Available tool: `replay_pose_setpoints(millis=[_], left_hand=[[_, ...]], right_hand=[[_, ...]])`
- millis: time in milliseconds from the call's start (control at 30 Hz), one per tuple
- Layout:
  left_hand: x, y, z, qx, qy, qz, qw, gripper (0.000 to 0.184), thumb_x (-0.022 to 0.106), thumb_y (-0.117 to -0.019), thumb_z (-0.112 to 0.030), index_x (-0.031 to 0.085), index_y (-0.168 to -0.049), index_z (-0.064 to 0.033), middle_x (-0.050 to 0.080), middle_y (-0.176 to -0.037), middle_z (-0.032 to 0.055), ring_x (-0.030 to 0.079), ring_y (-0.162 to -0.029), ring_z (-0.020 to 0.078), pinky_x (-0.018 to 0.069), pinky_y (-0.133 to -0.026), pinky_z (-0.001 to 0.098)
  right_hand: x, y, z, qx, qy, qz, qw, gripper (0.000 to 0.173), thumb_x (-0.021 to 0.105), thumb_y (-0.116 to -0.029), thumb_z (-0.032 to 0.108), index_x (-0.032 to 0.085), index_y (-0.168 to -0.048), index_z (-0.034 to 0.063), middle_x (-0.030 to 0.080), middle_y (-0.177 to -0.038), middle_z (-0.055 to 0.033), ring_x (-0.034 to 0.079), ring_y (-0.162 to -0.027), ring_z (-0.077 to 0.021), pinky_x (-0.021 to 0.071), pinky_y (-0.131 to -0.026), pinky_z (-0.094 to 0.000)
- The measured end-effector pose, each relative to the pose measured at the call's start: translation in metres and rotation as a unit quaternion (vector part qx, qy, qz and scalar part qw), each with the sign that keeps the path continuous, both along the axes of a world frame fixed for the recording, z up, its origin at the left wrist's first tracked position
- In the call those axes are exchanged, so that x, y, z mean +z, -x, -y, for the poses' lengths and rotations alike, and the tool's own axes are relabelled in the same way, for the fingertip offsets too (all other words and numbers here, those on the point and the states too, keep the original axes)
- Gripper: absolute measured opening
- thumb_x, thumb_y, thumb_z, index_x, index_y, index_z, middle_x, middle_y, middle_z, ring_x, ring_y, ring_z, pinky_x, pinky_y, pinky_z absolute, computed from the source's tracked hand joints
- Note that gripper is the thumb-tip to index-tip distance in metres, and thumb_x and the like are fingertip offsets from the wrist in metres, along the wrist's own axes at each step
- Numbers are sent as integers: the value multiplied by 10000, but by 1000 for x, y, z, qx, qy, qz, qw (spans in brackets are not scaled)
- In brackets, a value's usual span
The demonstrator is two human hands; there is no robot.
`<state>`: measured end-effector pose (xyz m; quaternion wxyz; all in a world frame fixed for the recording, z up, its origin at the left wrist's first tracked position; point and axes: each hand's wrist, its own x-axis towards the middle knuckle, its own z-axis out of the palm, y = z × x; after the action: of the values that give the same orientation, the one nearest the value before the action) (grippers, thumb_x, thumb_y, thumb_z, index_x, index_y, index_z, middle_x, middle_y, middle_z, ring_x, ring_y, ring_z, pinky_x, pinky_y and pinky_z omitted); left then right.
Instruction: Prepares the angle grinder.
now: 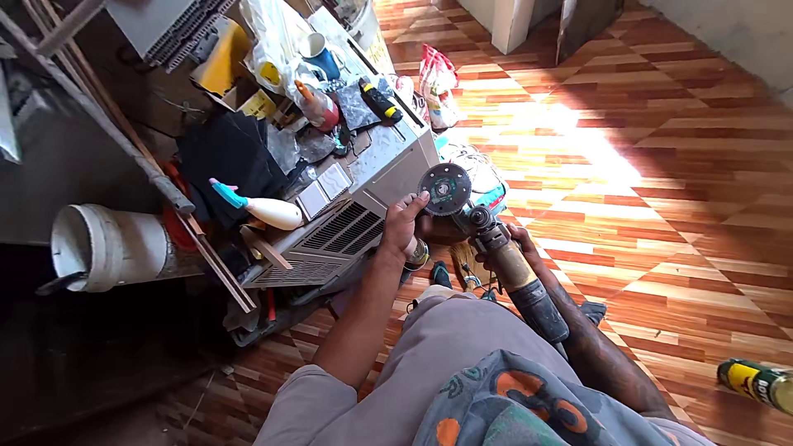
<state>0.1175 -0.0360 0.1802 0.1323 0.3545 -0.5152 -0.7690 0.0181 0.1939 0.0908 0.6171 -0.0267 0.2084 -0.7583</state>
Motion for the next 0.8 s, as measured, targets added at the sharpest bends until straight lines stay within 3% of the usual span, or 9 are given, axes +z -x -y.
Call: replay_pose_setpoints(millis=[100,333,533,600,800], left_hand=[[-11,10,29,50,-12,6,999,146,563,-1059,-233,604,-1019,-99,592,-723,10,544,-549,77,484,-499,202],[-78,60,146,154,35,117,981,239,580,-1055,-257,592,-1153,-39,634,-821,50,558,-571,84,481,-511,217],[-123,86,211,155,68,196,966,297,550,-1068,-257,587,-1243,-20,620,-858,68,558,-591,108,489,-534,248],[-126,90,225,155,61,214,963,314,563,-1062,-262,590,-1275,-32,638,-877,79,580,-611,123,492,-538,257],[-120,99,254,81,110,271,953,308,595,-1039,-255,615,-1244,-26,664,-834,60,582,-576,107,496,-519,250]], right_hand=[[-12,4,-2,-4,23,-6,1000,639,612,-912,613,602,-1303,107,688,-1112,-164,701,-887,-219,599,-706,-329],[-16,-1,-23,-73,-62,3,995,671,679,-857,567,567,-1317,91,690,-1146,-183,714,-856,-243,603,-647,-340],[-26,-8,-50,-127,-97,23,987,698,702,-834,579,574,-1335,110,695,-1152,-180,731,-851,-253,621,-639,-345],[-23,-12,-54,-160,-99,37,981,700,760,-797,552,597,-1312,107,704,-1126,-182,737,-843,-261,625,-641,-351],[-17,-18,-54,-221,-99,51,969,716,760,-786,539,590,-1309,80,704,-1124,-200,737,-821,-273,623,-622,-359]])
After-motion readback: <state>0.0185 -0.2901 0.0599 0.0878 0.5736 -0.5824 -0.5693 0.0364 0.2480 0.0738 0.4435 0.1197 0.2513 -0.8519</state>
